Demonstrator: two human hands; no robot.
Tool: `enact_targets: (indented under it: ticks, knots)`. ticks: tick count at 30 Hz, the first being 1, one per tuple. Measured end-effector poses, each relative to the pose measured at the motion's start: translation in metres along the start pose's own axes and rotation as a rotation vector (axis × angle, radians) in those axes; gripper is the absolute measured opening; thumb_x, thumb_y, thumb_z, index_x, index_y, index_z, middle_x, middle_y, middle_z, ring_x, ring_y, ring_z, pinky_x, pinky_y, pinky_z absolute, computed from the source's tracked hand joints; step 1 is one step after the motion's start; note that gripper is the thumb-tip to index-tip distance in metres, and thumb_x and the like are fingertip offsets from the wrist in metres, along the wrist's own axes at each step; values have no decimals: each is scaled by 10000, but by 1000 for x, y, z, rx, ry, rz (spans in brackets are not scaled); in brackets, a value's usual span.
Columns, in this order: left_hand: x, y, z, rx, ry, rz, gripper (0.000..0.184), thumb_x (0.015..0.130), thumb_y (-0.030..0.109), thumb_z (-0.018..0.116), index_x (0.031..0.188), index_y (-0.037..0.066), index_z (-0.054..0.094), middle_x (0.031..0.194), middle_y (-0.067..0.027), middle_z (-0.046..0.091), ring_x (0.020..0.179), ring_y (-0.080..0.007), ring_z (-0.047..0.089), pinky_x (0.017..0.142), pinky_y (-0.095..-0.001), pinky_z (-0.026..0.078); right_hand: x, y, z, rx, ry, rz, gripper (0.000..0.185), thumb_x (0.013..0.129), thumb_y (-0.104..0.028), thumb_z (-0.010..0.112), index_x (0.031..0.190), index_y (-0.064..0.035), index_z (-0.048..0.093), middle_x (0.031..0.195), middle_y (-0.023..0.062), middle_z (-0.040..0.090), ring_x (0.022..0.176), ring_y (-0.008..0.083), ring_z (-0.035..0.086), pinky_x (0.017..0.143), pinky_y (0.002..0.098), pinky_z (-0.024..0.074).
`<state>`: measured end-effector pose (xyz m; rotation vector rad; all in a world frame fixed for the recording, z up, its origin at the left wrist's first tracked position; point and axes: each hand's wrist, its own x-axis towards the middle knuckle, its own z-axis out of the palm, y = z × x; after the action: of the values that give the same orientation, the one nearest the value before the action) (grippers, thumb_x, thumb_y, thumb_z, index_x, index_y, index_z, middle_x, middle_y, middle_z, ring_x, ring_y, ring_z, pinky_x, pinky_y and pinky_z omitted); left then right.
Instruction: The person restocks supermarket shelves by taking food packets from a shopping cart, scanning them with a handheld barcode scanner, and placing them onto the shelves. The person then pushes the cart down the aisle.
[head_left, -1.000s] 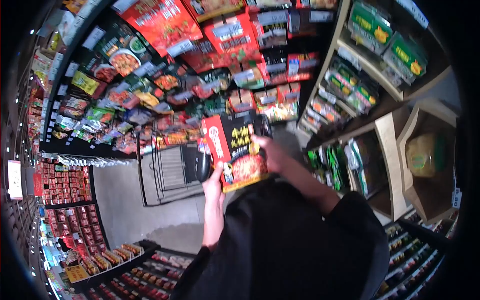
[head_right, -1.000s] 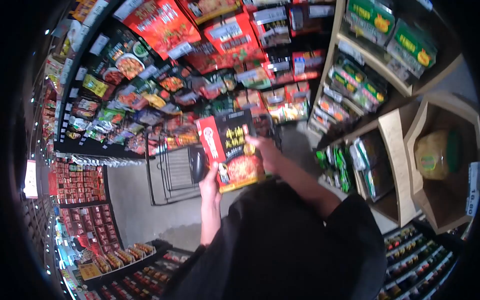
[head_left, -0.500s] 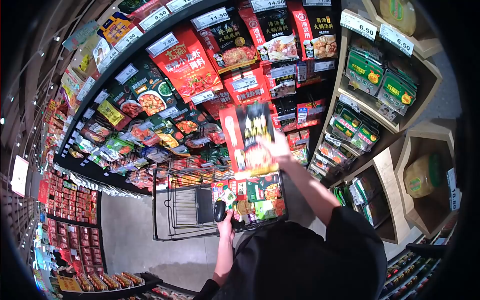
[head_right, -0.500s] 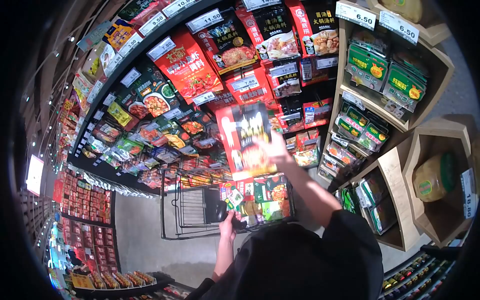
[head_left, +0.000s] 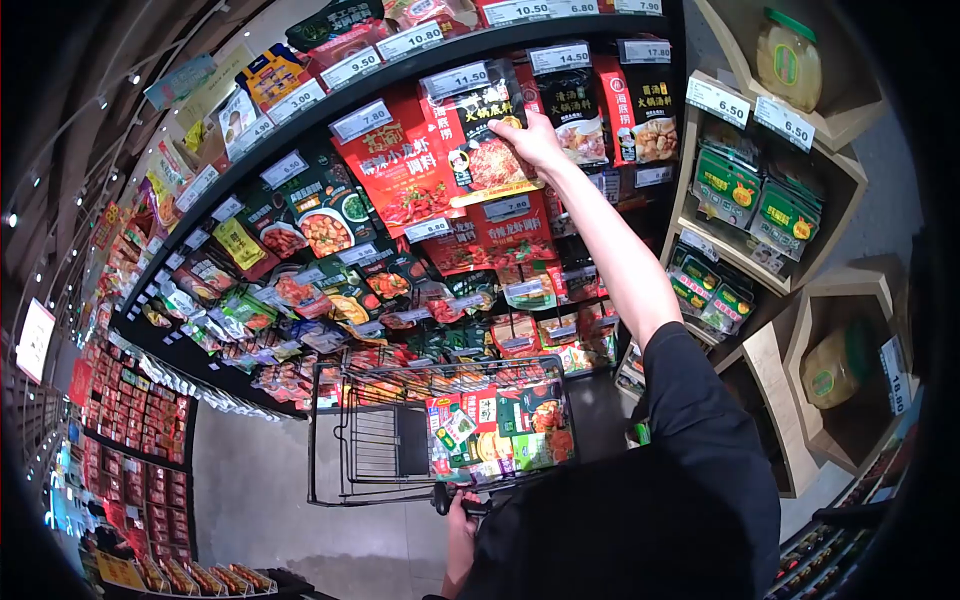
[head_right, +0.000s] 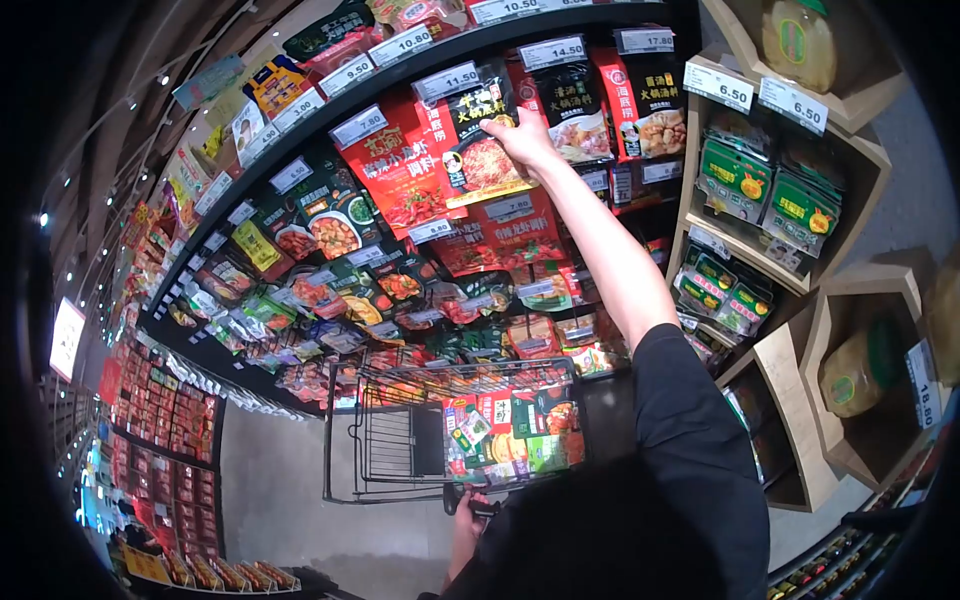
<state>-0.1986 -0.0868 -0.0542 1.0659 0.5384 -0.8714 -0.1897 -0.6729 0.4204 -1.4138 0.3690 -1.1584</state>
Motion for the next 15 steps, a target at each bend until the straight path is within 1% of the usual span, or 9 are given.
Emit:
enact_targets:
  ticks: [1, 3, 5, 7, 9, 13, 15]
  knots:
    - [-1, -2, -2, 4, 20, -13, 177, 959, 219, 514, 938, 44, 535, 783, -36, 570, 705, -150, 577, 687, -307, 539, 7, 2, 1, -36, -14, 21, 265, 807, -107, 721, 1019, 13, 618, 934, 90, 684, 796, 134, 646, 698, 288, 520]
    - [-1, -5, -7, 6, 40, -35, 213, 954, 226, 521, 861, 35, 532, 723, -34, 570, 669, -153, 579, 682, -309, 541, 13, 9, 3, -7, -21, 48, 268, 805, -113, 722, 1017, 14, 617, 934, 94, 683, 795, 137, 650, 693, 289, 522]
    - [-2, -7, -11, -22, 39, -35, 217, 951, 231, 525, 855, 37, 535, 723, -35, 574, 667, -155, 582, 680, -306, 542, 5, 2, 6, 10, -29, 95, 266, 805, -118, 718, 1007, 20, 613, 935, 111, 681, 795, 153, 661, 689, 297, 530]
    - [-4, -10, -15, -49, 35, -38, 221, 949, 235, 528, 848, 39, 538, 723, -37, 578, 665, -157, 585, 678, -304, 542, 5, 11, 6, 43, -29, 142, 271, 819, -140, 710, 1018, 14, 611, 952, 104, 680, 819, 149, 659, 709, 294, 530]
    - [-4, -9, -16, -36, -3, -63, 167, 947, 199, 523, 880, 46, 528, 724, -49, 592, 643, -169, 590, 641, -315, 543, 8, 17, 5, 66, -34, 193, 254, 839, -157, 693, 1017, 4, 611, 963, 95, 679, 840, 146, 659, 727, 290, 530]
    - [-6, -11, -14, -39, 34, -54, 183, 952, 210, 510, 871, 47, 523, 717, -46, 584, 641, -172, 585, 644, -318, 536, 4, 10, 8, 139, 7, 178, 268, 818, -135, 709, 1001, 34, 612, 934, 122, 678, 806, 174, 671, 693, 300, 541]
    - [-6, -10, -11, 28, 84, -42, 260, 952, 284, 508, 824, 60, 542, 702, -28, 580, 665, -160, 595, 648, -286, 533, 8, 10, 8, 90, 2, 136, 253, 812, -119, 706, 992, 33, 613, 924, 119, 678, 804, 166, 667, 689, 294, 534]
